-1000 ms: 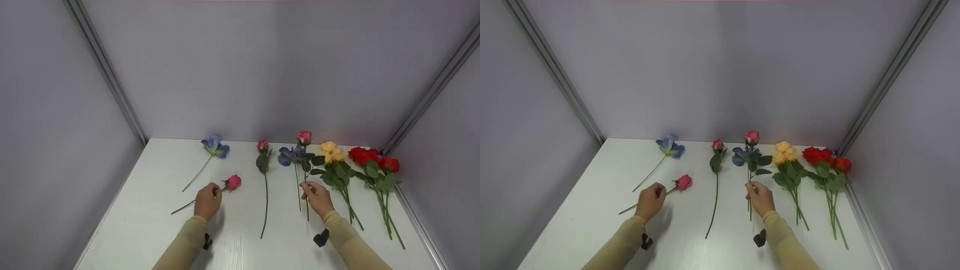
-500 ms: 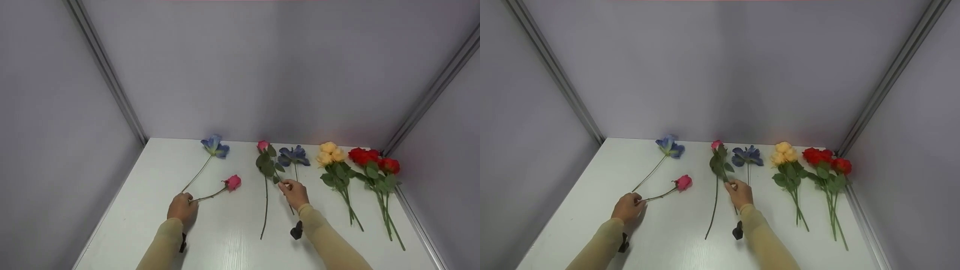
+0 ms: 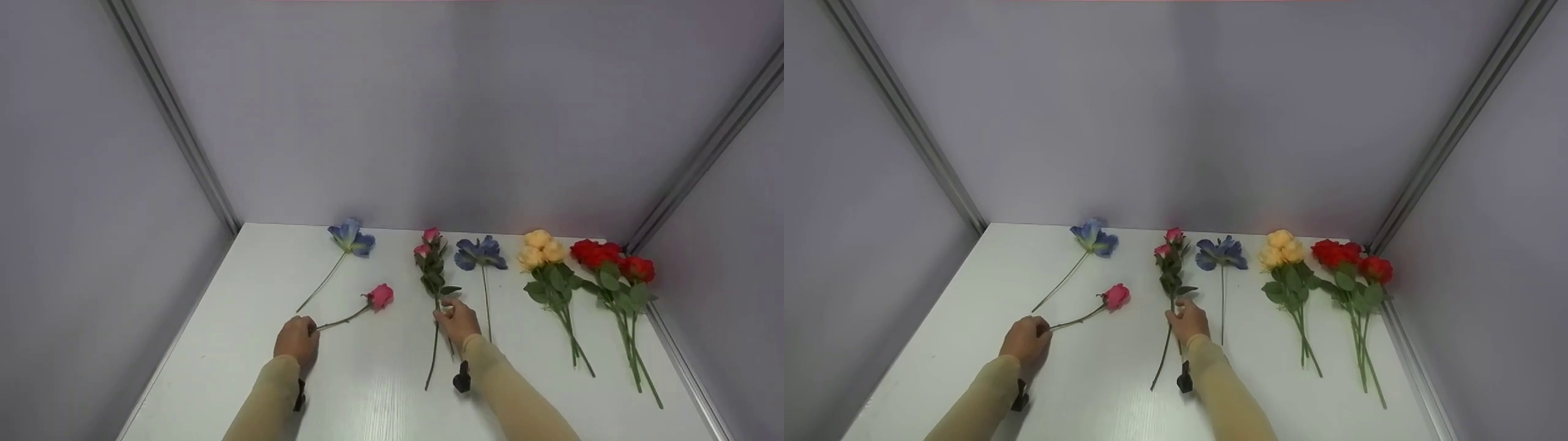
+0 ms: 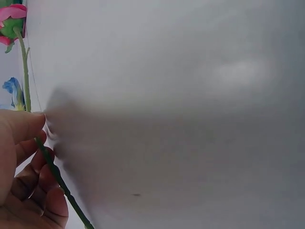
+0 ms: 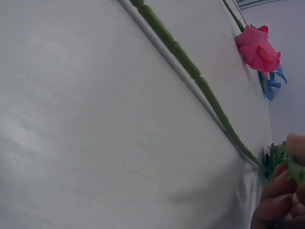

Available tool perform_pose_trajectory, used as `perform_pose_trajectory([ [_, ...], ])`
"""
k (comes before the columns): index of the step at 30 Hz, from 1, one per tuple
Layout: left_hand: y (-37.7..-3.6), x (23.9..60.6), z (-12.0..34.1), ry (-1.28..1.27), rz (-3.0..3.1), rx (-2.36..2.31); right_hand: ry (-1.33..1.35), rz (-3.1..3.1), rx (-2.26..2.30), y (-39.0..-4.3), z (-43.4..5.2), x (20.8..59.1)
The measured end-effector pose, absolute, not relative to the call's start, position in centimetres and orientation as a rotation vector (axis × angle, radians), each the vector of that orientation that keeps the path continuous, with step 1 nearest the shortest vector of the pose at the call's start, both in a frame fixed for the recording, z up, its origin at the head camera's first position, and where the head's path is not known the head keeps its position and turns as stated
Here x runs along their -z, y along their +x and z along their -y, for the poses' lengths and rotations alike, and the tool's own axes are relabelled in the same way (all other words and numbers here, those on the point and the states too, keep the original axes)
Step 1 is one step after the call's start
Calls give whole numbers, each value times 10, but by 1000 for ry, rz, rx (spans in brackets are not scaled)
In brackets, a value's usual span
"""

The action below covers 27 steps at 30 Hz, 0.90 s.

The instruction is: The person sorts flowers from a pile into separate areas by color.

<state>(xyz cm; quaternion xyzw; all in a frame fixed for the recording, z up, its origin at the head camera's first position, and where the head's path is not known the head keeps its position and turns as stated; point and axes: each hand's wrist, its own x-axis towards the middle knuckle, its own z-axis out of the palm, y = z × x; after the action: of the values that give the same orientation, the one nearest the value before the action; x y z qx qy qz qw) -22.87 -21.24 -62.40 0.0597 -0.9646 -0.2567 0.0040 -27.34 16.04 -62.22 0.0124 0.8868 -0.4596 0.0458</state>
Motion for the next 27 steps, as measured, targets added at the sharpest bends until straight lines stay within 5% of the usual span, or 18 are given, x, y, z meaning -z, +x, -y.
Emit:
perform_pose_trajectory([
  [27,-230,623,217,159,2998,927,33,-2795,1222,-271,-152,630],
])
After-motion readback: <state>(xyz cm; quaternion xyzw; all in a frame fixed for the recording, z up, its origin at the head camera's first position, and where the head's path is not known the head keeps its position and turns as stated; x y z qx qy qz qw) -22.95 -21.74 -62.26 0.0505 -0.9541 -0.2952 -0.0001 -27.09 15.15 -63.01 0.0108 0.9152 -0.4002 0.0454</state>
